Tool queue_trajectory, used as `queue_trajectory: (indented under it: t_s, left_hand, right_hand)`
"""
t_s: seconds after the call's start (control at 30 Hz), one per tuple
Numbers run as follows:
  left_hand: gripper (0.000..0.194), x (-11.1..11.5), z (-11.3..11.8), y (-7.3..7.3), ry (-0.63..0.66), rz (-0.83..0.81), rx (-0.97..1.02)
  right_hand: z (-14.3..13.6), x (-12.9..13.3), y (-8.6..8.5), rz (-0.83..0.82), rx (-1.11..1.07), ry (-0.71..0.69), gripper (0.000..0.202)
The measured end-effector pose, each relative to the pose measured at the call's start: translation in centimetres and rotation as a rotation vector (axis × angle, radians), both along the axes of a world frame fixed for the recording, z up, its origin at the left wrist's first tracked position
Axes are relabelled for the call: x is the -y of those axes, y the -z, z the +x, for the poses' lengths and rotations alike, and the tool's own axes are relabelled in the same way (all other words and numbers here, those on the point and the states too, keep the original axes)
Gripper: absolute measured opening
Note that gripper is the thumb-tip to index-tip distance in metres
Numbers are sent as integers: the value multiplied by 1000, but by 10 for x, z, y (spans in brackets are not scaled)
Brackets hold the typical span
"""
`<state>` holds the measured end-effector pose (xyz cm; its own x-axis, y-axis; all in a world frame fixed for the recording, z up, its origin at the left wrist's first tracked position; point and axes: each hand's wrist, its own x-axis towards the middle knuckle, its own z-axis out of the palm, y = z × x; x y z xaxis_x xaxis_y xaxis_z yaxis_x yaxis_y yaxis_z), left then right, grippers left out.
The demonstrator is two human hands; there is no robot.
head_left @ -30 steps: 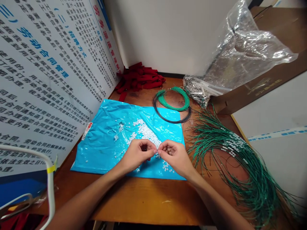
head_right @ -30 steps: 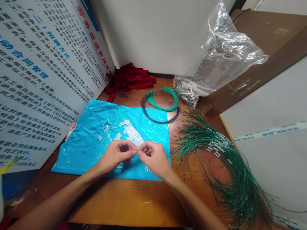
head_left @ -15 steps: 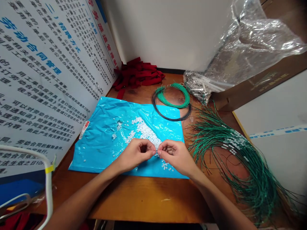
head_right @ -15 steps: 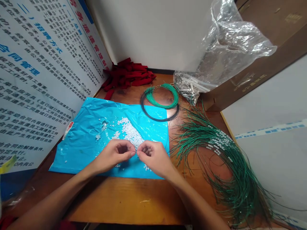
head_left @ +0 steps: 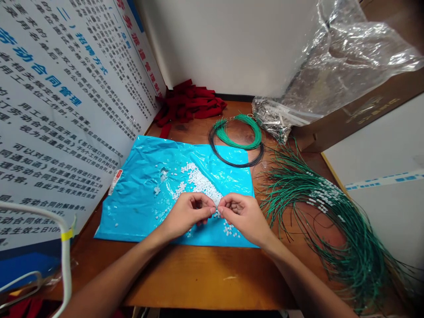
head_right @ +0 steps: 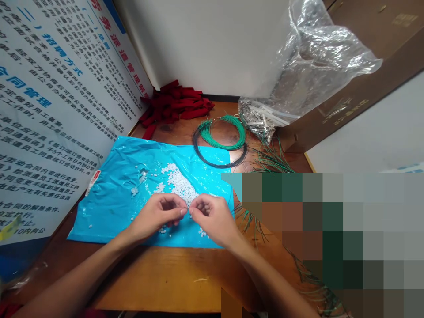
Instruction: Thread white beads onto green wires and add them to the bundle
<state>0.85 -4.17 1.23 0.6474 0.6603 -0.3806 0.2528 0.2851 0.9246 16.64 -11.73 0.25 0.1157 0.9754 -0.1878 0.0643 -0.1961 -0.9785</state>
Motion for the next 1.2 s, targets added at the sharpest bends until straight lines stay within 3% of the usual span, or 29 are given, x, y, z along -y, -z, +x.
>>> queue_trajectory:
  t_s: [0.4, 0.67, 1.2]
  left_hand:
    - [18, 13, 4, 9, -210, -62, 92]
    - [19, 13, 5, 11, -201, -122, 119]
    - [25, 18, 7, 4, -234, -14, 44]
  right_hand:
    - [-4, 1, 2, 89, 22, 58, 6]
    - [-3, 2, 3, 116, 91, 41, 6]
    - [-3, 2, -2, 112, 133, 33, 6]
